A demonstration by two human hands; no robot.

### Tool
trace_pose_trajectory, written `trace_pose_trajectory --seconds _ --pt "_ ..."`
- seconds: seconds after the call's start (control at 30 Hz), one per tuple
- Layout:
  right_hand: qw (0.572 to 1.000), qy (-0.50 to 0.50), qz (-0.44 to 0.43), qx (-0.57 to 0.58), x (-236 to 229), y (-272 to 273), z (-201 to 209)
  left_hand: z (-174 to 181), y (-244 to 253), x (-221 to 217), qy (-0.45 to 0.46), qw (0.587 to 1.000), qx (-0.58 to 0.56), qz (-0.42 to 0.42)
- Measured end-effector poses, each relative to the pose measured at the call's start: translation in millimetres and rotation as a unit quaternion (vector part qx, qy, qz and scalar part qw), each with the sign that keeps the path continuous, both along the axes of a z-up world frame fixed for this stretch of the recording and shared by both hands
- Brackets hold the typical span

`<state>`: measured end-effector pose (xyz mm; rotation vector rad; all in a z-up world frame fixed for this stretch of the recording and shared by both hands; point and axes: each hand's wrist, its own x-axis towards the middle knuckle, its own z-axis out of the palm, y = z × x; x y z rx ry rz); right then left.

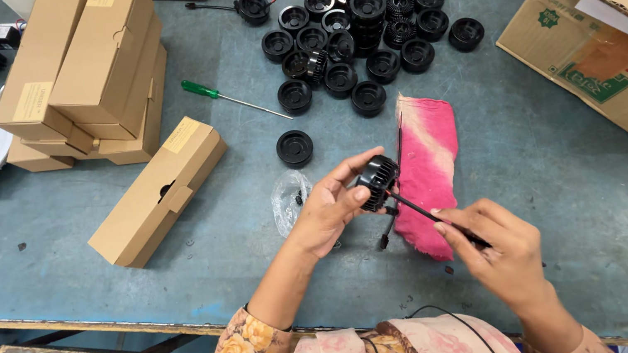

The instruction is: The person stacks small cardboard boxes on a workbench, then unpacks a plastic bag containing small black components. They pick up a black circular device with wires and insert a small black piece into it, repeating the process with another unit.

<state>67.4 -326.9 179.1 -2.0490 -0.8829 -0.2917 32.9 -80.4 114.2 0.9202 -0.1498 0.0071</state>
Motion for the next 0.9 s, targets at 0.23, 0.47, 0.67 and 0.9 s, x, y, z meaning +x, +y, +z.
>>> trace_pose_trajectory --seconds 0.23,0.47,0.67,0.9 --pt "1.0 -0.013 0.004 -0.009 2.2 1.1 -4.5 2.8 -10.4 0.1 -0.02 0.996 0.045 0.071" --pt "0.995 0.081 -0.004 0.054 3.7 8.2 -38.5 5.2 -27.5 -6.3 -0.072 0.986 0.125 0.087" --pt "0.973 0.206 0.032 0.099 13.3 3.8 -74.0 -3.5 -31.7 -9.6 -0.074 0.963 0.236 0.11" --pt "0.96 0.231 0.1 0.122 27.1 3.6 -97.5 -20.6 -31.2 -13.3 -0.056 0.978 0.189 0.071"
